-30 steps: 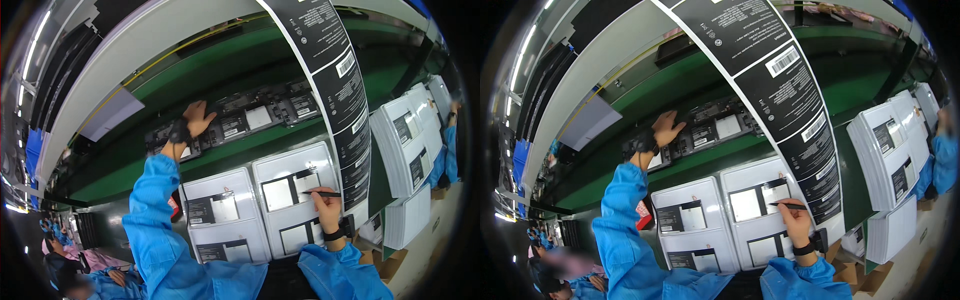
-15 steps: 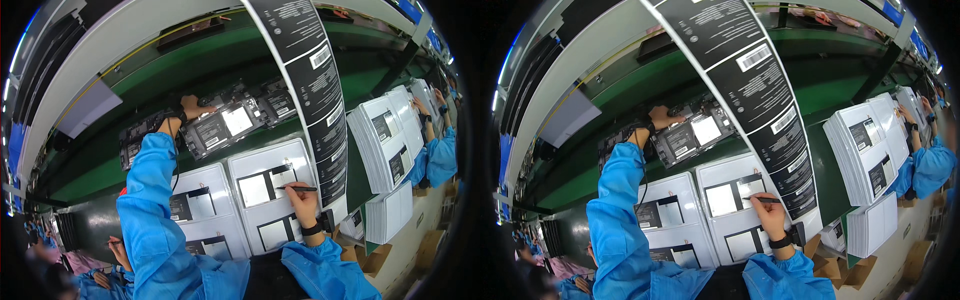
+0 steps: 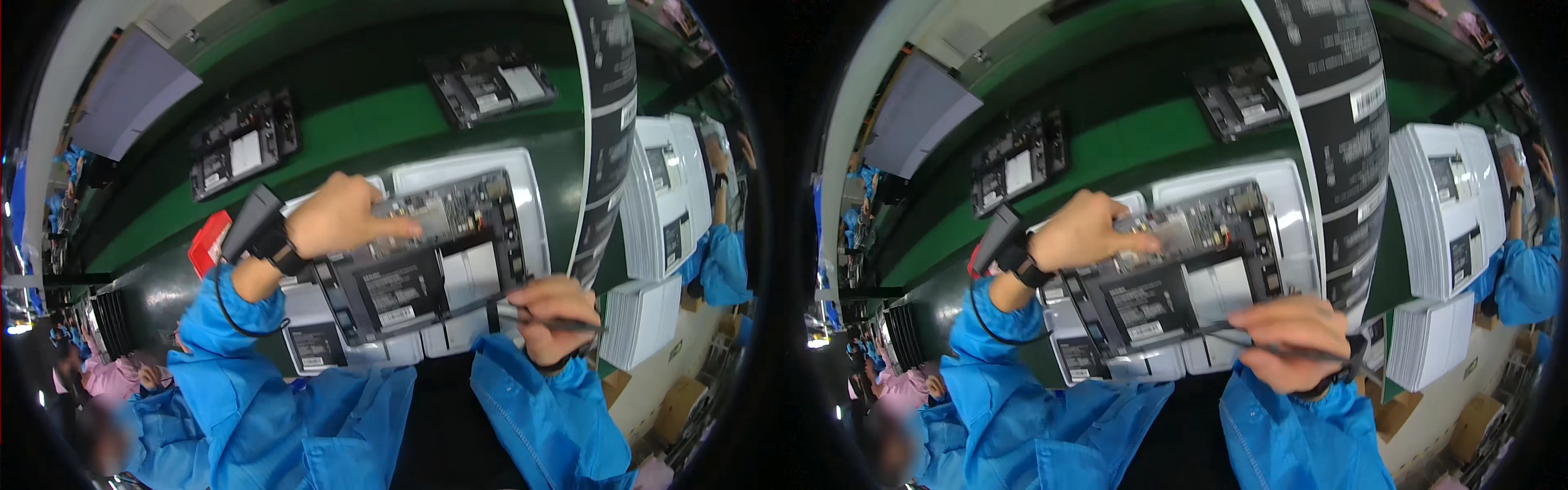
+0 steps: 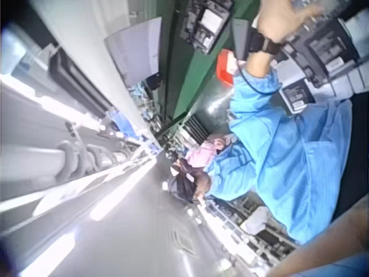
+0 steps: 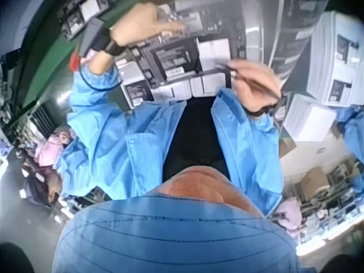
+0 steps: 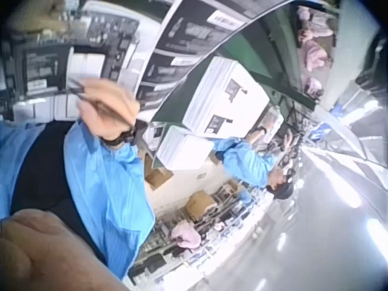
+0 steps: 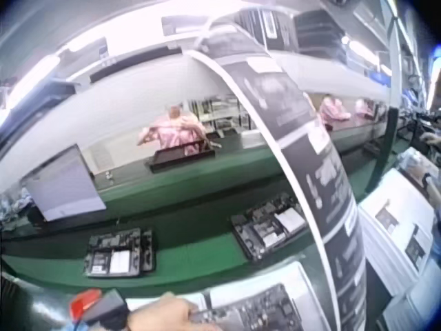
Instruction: Assembling laptop components and applying labels on a factory assembly line.
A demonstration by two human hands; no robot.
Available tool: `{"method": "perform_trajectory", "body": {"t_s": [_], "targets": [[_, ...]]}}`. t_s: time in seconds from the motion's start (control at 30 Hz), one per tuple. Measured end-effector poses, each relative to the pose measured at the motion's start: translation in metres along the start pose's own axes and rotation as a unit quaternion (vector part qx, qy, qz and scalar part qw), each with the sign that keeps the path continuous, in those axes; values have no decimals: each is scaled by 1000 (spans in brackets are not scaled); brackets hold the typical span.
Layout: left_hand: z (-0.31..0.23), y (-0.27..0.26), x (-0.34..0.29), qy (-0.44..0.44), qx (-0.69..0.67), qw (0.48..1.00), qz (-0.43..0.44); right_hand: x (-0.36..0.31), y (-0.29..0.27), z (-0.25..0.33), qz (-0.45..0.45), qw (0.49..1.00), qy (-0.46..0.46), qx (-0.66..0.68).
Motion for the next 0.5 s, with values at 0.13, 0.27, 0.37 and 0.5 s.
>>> {"method": "perform_trajectory", "body": {"t_s": [0.13,0.27,0.37,0.5], "targets": [[-22,87,-20,-41,-86,993,74,-15,10,-57,-7,963,268,27],[-43,97,-35,-31,-20,997,-74,-49,-5,-96,-112,907,403,51],[-55,87,-43,0,-6,968,-252,-67,-11,-104,-150,891,423,70],[-64,85,-39,40,-59,953,-295,-79,-12,-112,-148,879,453,23]]}}
Point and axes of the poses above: each hand's wrist, its own x-axis towards the middle knuckle, its own y-axis out of the palm, z = x × y, the point moved 8 cm from there along x, towards the middle knuckle, and after that the axes turned 13 degrees about x, right-handed, at the moved point
